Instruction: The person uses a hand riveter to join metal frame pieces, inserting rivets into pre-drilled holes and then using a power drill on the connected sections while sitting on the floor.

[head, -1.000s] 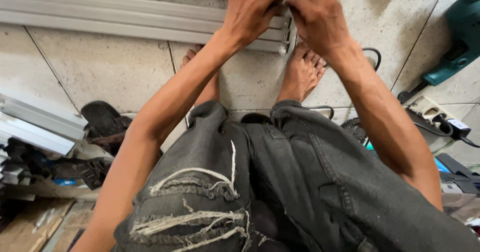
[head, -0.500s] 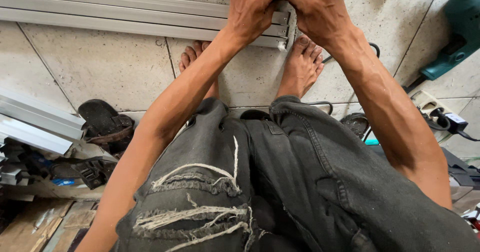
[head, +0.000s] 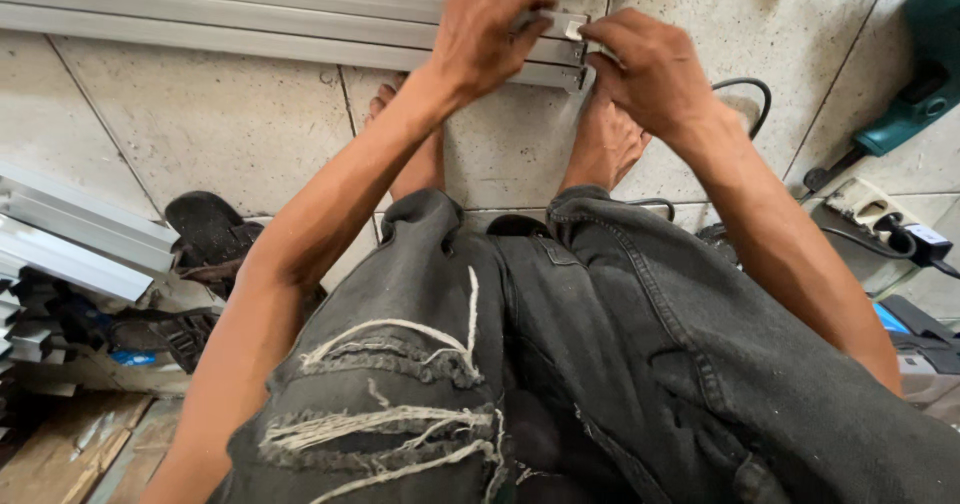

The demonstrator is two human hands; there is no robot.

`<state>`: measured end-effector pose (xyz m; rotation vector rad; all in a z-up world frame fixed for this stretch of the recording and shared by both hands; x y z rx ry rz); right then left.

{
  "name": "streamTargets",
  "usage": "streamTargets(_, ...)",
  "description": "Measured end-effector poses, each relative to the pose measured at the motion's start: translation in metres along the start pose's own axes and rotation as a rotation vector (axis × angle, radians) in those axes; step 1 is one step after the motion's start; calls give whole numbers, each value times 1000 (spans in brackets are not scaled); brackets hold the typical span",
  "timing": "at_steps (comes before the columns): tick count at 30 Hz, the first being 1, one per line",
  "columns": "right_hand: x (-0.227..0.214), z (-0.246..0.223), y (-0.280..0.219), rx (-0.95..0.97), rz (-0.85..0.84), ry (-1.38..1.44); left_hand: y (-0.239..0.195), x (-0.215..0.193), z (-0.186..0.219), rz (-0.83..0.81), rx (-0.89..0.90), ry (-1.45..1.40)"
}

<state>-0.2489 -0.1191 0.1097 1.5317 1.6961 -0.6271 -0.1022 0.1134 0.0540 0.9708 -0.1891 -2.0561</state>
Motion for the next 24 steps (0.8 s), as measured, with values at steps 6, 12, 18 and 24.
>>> streamTargets(6, 14, 11, 20, -125, 109, -48, -4, 29, 4, -71, 15, 140)
streamTargets(12, 7, 10, 28, -134, 39, -12, -2, 37, 9, 53, 49, 136)
streamTargets(18, 17, 19, 27, -165, 45, -94, -4, 40, 8, 68, 49, 153)
streamTargets(24, 18, 20, 24, -161, 70, -80, -5, 43, 12, 61, 100, 213)
Point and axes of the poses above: each hand's wrist, its own y-axis towards the middle knuckle, its own x-axis out of the palm, z = x × y, the point moved 3 cm from there along y, towards the middle knuckle, and after that the axes turned 8 degrees about z, right-handed, at the moved point
